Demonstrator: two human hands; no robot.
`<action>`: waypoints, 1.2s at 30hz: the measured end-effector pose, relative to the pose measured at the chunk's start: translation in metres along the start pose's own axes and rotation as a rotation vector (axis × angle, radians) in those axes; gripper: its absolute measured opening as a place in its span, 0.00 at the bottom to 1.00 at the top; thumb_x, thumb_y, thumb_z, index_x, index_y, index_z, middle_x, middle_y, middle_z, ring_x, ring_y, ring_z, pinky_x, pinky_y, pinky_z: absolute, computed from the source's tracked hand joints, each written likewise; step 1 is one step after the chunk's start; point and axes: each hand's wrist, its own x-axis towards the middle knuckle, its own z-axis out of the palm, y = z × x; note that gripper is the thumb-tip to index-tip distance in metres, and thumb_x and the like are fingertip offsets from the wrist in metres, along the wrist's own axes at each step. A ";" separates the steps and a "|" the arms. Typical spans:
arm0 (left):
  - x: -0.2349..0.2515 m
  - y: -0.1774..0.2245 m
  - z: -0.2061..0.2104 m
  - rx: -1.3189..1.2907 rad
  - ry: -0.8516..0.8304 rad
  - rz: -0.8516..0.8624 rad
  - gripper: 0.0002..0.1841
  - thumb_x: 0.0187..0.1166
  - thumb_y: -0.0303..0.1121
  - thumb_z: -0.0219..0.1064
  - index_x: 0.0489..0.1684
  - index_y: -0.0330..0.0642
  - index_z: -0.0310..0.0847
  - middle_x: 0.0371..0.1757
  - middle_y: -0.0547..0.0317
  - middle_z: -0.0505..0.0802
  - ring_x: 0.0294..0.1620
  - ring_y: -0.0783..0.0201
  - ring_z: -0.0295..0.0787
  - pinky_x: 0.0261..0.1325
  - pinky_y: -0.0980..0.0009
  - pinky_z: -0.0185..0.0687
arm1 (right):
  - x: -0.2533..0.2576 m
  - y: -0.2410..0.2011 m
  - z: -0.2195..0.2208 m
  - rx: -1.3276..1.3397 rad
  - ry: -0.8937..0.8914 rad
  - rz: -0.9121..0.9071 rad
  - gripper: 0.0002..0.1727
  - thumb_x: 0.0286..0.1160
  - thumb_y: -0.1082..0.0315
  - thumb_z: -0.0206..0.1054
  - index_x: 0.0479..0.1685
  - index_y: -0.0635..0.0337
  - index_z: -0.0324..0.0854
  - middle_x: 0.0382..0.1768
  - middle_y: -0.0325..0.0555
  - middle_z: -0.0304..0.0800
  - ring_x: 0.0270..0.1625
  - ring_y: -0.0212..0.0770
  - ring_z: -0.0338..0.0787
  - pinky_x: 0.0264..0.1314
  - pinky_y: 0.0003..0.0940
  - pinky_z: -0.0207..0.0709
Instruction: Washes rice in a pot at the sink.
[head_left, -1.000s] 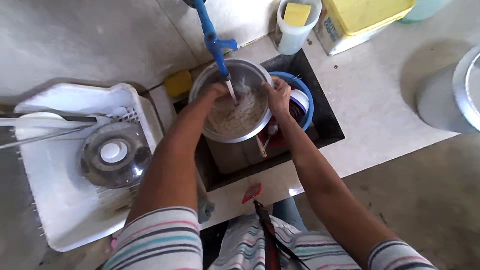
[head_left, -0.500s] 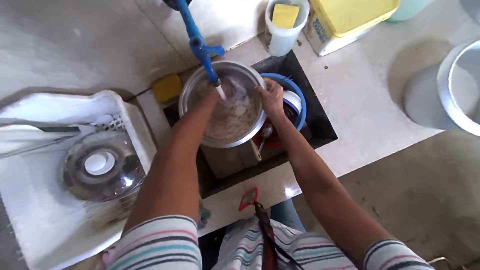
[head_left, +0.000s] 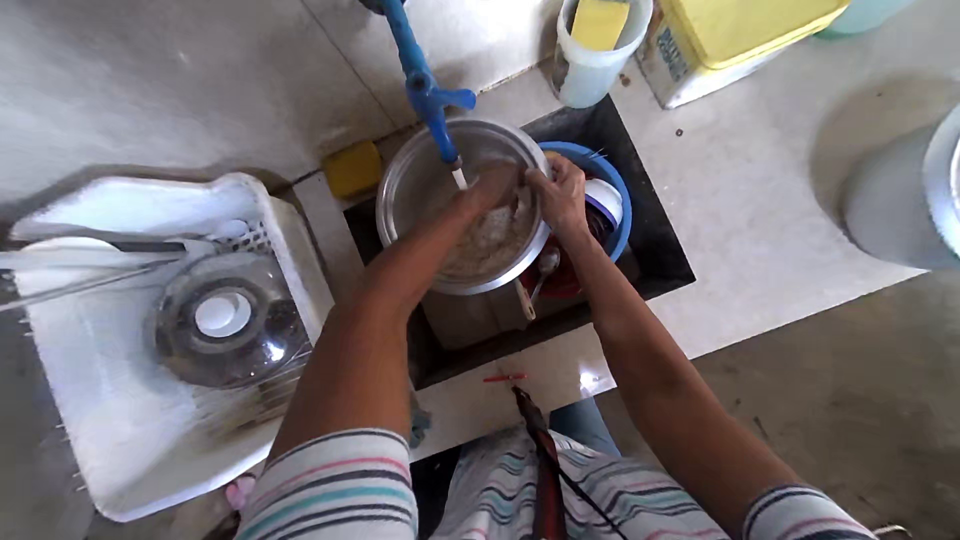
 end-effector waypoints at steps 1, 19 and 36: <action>0.005 -0.025 0.003 -0.009 0.034 -0.013 0.20 0.85 0.31 0.63 0.70 0.29 0.79 0.69 0.31 0.86 0.74 0.37 0.80 0.79 0.42 0.69 | 0.000 0.001 0.001 0.004 0.018 0.003 0.14 0.75 0.64 0.71 0.53 0.64 0.86 0.38 0.50 0.91 0.40 0.40 0.90 0.50 0.42 0.84; -0.004 -0.011 0.030 0.116 0.080 0.087 0.22 0.80 0.31 0.69 0.73 0.38 0.80 0.86 0.31 0.69 0.84 0.27 0.64 0.78 0.32 0.66 | 0.005 0.005 -0.001 0.192 0.011 0.038 0.13 0.75 0.67 0.71 0.52 0.66 0.84 0.34 0.45 0.91 0.32 0.33 0.90 0.41 0.32 0.86; -0.015 0.022 -0.006 0.105 -0.117 -0.015 0.20 0.87 0.33 0.64 0.69 0.26 0.79 0.67 0.26 0.86 0.72 0.32 0.81 0.77 0.39 0.69 | -0.009 -0.018 -0.011 0.155 0.067 0.027 0.16 0.73 0.73 0.74 0.55 0.76 0.85 0.45 0.67 0.91 0.49 0.56 0.92 0.58 0.52 0.84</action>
